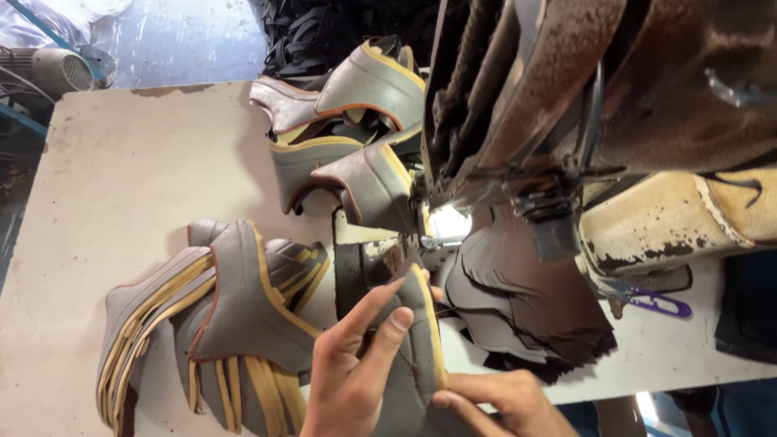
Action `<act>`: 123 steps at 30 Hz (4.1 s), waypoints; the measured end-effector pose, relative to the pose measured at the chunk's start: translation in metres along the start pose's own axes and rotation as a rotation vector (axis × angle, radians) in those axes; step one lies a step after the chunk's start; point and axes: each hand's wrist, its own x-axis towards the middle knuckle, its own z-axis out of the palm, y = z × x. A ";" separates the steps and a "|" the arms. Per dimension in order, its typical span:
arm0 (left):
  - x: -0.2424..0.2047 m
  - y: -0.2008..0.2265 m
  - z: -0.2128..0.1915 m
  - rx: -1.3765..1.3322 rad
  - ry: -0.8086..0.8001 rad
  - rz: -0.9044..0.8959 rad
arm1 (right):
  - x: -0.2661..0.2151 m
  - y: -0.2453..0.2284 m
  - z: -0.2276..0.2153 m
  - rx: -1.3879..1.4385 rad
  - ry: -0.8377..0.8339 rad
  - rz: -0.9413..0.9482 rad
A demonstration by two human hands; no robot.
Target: Stitching together various components of a shoe upper using an industrial sewing machine.
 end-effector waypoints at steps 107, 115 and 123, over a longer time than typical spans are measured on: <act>-0.011 0.014 -0.101 1.378 0.638 0.050 | 0.022 -0.019 -0.037 0.073 0.397 0.195; -0.023 0.028 -0.090 0.978 0.655 -0.204 | 0.024 -0.020 -0.028 0.117 0.389 0.323; -0.024 -0.015 -0.034 0.212 0.238 -0.245 | 0.044 -0.060 0.006 0.201 0.082 0.100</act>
